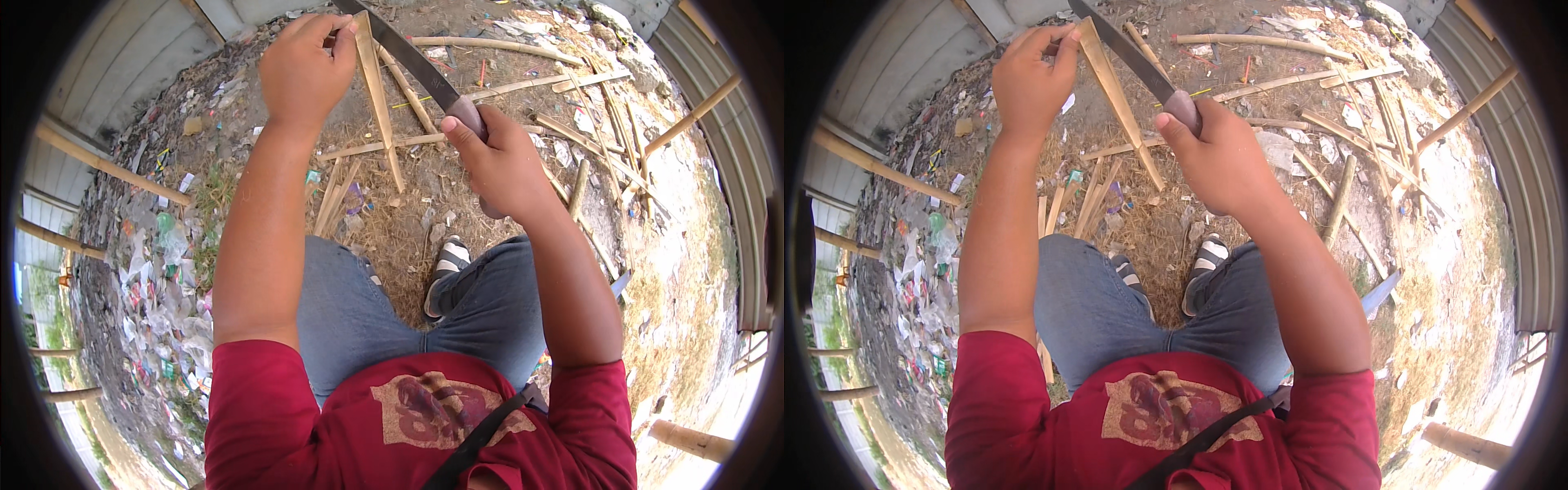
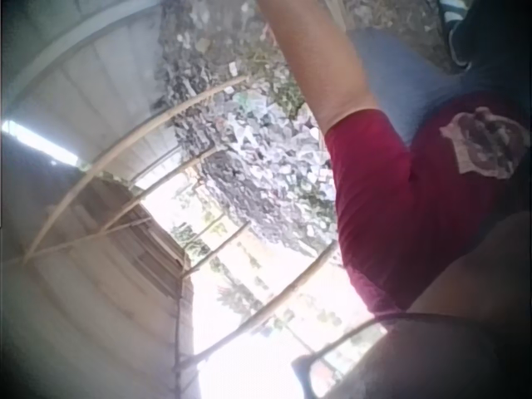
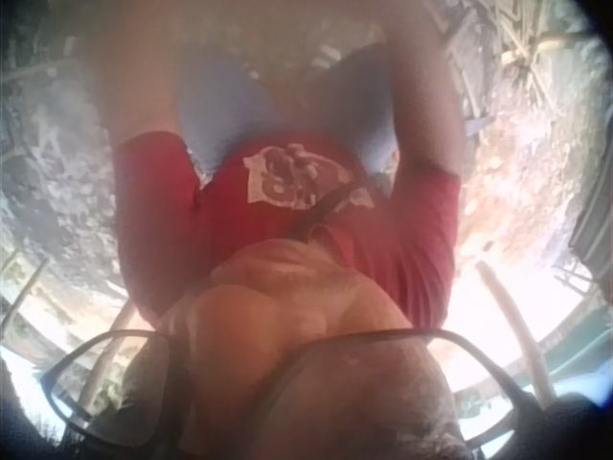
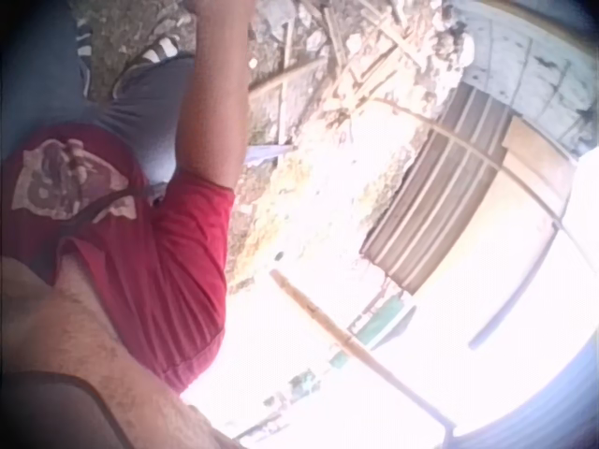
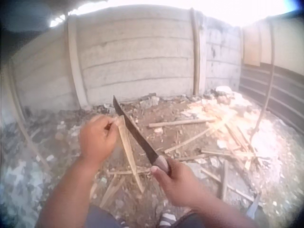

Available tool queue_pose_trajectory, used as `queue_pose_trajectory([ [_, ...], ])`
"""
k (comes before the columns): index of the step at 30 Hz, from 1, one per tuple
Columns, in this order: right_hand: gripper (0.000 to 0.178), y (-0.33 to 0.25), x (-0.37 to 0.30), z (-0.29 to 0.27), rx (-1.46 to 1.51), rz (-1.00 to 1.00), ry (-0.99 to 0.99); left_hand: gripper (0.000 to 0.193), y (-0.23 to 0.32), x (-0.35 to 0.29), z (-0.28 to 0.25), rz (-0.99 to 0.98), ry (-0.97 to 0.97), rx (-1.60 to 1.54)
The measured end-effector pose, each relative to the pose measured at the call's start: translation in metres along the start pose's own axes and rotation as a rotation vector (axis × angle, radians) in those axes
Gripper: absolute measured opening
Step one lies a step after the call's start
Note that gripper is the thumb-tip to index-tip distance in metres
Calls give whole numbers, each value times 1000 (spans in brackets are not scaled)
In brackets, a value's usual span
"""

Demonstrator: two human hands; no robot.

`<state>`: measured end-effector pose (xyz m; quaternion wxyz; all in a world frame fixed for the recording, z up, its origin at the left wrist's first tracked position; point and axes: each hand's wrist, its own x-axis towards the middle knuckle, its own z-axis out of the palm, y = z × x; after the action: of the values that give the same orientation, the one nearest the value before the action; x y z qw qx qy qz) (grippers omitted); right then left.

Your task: The person uses a knife to shave and shape a thin piece of wood, holding it with their left hand and carving with their right. They repeatedly scrape the surface to thin the wood and occasionally inspect the piece before continuing the carving process.

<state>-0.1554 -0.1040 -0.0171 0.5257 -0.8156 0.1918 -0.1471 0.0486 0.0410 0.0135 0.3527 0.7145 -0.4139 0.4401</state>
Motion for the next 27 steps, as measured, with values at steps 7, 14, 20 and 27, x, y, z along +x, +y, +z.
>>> queue_pose_trajectory([
  [7,42,3,9,12,-484,-159,10,14,-4,1,1,38,16,36],
  [14,43,12,-7,19,-471,-121,27,14,-6,-1,-3,34,15,2],
  [20,45,17,2,16,115,161,-90,15,4,1,-6,-5,-21,5],
  [27,41,14,3,37,-317,-132,40,16,-4,-2,-1,17,23,28],
])
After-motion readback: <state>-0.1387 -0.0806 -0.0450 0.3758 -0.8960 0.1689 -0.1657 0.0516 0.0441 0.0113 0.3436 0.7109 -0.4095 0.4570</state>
